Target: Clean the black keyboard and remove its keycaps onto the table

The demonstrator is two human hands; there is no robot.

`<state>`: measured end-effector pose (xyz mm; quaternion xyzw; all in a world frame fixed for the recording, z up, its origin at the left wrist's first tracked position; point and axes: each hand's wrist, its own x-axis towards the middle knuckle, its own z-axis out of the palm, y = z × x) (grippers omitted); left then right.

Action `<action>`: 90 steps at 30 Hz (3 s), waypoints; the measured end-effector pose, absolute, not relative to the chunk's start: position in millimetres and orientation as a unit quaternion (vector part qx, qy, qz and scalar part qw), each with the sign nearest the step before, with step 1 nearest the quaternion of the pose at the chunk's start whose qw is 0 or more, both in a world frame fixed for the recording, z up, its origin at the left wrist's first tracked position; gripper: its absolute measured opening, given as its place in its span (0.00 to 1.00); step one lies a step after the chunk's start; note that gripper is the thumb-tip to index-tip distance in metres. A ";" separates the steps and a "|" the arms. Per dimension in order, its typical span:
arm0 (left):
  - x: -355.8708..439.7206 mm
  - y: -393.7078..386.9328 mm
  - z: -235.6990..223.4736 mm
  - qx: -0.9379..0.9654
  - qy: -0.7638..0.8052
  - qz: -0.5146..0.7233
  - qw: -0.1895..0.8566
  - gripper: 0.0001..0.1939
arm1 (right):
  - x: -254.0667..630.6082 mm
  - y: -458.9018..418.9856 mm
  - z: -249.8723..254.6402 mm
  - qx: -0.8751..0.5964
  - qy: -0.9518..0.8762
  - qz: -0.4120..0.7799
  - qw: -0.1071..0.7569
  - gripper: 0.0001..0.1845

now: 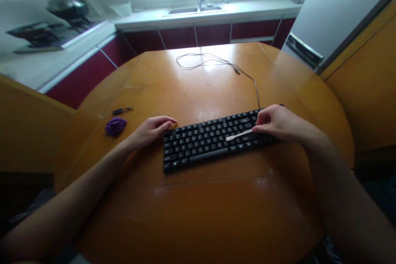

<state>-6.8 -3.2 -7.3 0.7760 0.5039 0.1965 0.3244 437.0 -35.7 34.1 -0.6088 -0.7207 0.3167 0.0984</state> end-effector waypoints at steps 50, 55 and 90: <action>-3.7 -4.6 -3.4 0.774 0.508 0.200 0.322 0.19 | 385.0 -50.1 33.4 -0.434 -0.850 0.201 0.223 0.15; -3.3 -4.6 -3.4 0.773 0.506 0.203 0.324 0.19 | 382.0 -53.4 33.0 -0.456 -0.848 0.148 0.224 0.14; -5.7 -2.4 -7.2 0.784 0.498 0.201 0.311 0.19 | 387.7 -57.2 36.1 -0.410 -0.868 0.229 0.164 0.18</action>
